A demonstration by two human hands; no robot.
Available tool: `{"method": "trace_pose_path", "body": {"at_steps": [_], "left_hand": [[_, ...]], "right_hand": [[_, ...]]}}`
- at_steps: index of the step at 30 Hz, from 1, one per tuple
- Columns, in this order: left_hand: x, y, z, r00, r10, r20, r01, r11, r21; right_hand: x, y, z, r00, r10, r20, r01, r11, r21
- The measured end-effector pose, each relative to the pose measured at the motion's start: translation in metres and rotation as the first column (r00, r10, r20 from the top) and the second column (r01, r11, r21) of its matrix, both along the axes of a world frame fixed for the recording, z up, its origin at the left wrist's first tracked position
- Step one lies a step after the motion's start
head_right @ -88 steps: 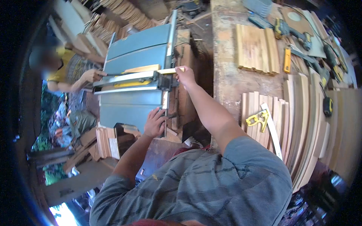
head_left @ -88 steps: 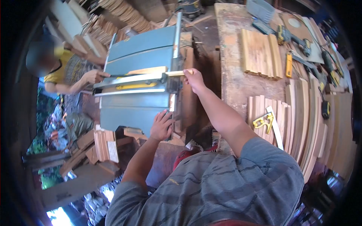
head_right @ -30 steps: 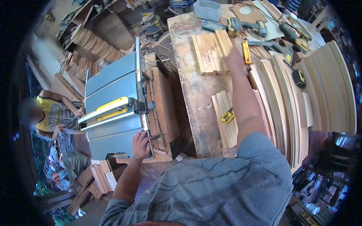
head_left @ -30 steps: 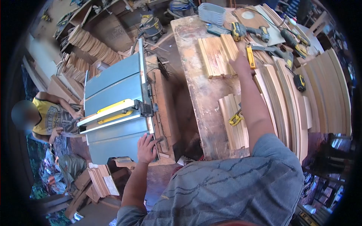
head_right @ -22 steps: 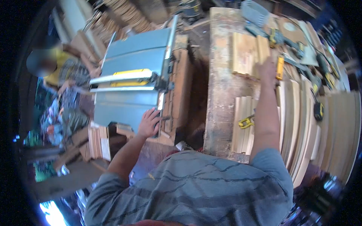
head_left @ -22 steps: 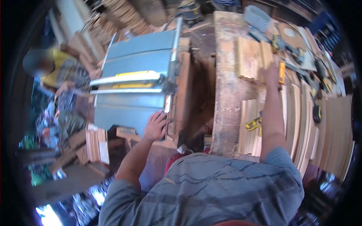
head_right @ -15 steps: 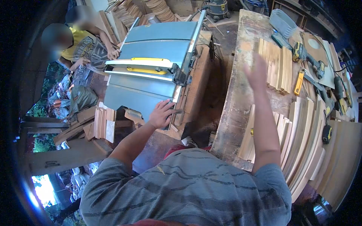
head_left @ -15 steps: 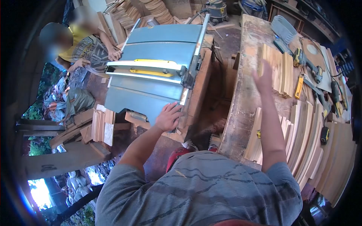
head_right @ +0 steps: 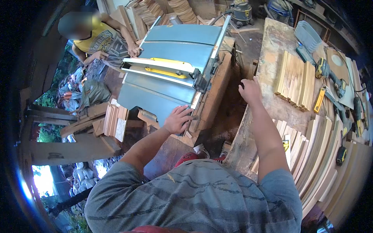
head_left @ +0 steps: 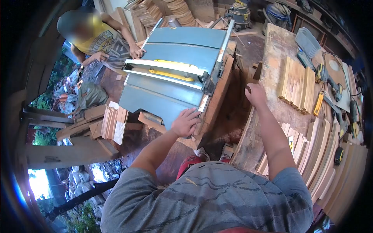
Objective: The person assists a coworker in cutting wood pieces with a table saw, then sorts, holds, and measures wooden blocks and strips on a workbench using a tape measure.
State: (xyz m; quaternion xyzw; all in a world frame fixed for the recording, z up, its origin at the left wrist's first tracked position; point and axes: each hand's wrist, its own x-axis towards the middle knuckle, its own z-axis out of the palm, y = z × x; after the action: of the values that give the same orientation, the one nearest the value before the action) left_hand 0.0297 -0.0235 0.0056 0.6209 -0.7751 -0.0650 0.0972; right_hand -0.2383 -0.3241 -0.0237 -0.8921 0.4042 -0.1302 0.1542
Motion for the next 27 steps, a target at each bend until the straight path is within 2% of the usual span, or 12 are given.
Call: {"method": "trace_pose_path", "body": {"at_steps": [2, 6, 8, 9, 11, 27], "left_hand": [[0.0, 0.003, -0.001, 1.0, 0.008, -0.002, -0.008, 1.0, -0.01], [0.001, 0.003, -0.001, 1.0, 0.001, 0.016, -0.001, 1.0, 0.01], [0.001, 0.002, 0.0, 1.0, -0.005, 0.02, 0.005, 1.0, 0.016], [0.0, 0.002, 0.0, 1.0, -0.003, 0.02, 0.002, 1.0, 0.021], [0.0, 0.002, 0.0, 1.0, -0.001, 0.02, 0.001, 1.0, 0.028], [-0.001, 0.003, -0.003, 1.0, -0.007, 0.009, 0.006, 1.0, 0.023]], "right_hand": [[0.001, 0.001, 0.006, 0.999, -0.025, -0.02, 0.026, 0.998, 0.065], [0.001, 0.0, -0.002, 0.999, -0.023, -0.027, 0.024, 0.998, 0.059], [0.001, 0.0, -0.007, 0.991, -0.01, 0.13, 0.012, 1.0, -0.018], [0.001, -0.001, -0.005, 0.991, -0.009, 0.131, 0.012, 1.0, -0.019], [0.001, -0.001, 0.0, 1.0, -0.022, -0.018, 0.022, 0.999, 0.049], [0.0, 0.001, -0.003, 1.0, -0.019, 0.025, 0.019, 1.0, -0.012]]}}
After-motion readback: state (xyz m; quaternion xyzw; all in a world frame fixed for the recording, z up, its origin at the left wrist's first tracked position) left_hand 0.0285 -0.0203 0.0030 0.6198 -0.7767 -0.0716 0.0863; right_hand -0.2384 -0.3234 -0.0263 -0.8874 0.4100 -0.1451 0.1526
